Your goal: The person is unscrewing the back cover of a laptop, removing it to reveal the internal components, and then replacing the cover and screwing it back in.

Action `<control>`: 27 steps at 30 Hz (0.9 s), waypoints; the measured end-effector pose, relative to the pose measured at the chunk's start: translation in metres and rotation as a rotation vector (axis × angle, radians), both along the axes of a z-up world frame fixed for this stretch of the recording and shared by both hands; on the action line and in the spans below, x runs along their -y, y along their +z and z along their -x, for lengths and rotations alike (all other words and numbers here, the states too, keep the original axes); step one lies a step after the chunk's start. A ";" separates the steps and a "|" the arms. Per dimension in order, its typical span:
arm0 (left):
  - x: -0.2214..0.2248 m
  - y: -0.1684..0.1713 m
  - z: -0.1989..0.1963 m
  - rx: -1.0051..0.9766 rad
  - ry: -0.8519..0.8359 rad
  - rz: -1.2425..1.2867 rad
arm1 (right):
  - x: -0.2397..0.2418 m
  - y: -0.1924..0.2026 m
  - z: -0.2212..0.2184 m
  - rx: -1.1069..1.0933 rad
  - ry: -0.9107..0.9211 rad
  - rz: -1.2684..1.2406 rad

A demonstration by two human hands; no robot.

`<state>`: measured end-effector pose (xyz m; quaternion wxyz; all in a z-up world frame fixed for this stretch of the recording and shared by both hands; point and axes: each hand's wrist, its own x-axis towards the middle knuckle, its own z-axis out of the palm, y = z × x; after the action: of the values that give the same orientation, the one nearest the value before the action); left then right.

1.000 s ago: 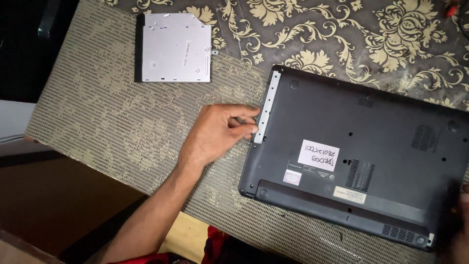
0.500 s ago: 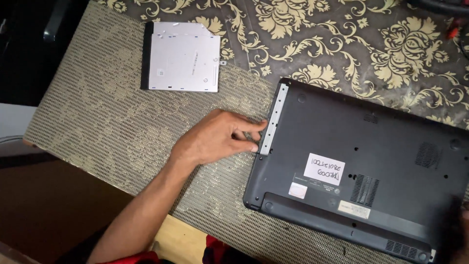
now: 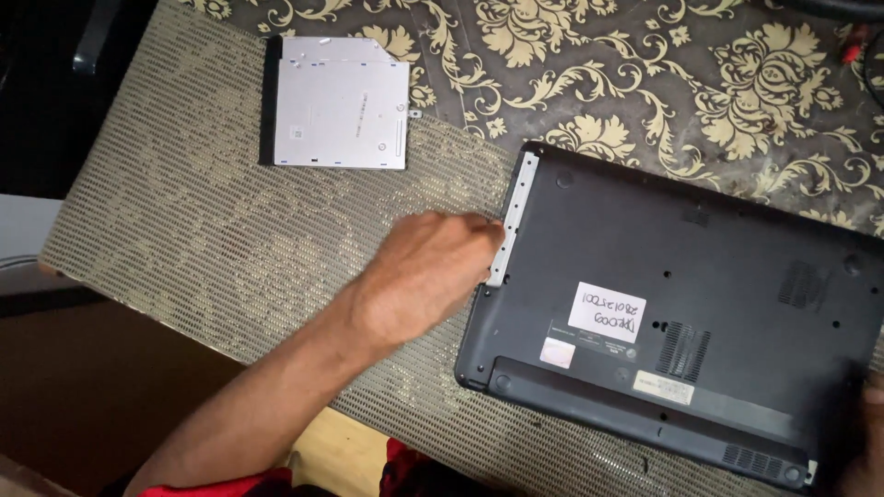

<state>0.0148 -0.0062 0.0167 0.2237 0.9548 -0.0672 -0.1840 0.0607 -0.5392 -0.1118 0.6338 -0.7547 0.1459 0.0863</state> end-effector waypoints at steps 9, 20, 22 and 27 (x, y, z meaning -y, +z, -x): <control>-0.032 -0.024 0.005 -0.068 0.148 0.355 | 0.016 -0.014 0.014 0.259 0.178 0.313; -0.029 -0.030 0.016 0.011 0.412 0.450 | -0.005 -0.002 0.015 0.224 0.016 0.395; -0.026 -0.028 0.013 -0.021 0.421 0.422 | -0.006 -0.002 0.016 0.204 -0.012 0.313; -0.021 -0.028 0.010 0.015 0.406 0.405 | 0.011 -0.009 0.017 0.288 0.023 0.527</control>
<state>0.0047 0.0152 -0.0118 0.4416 0.8859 0.0881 -0.1112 0.0434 -0.5502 -0.1212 0.4290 -0.8994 0.0632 -0.0555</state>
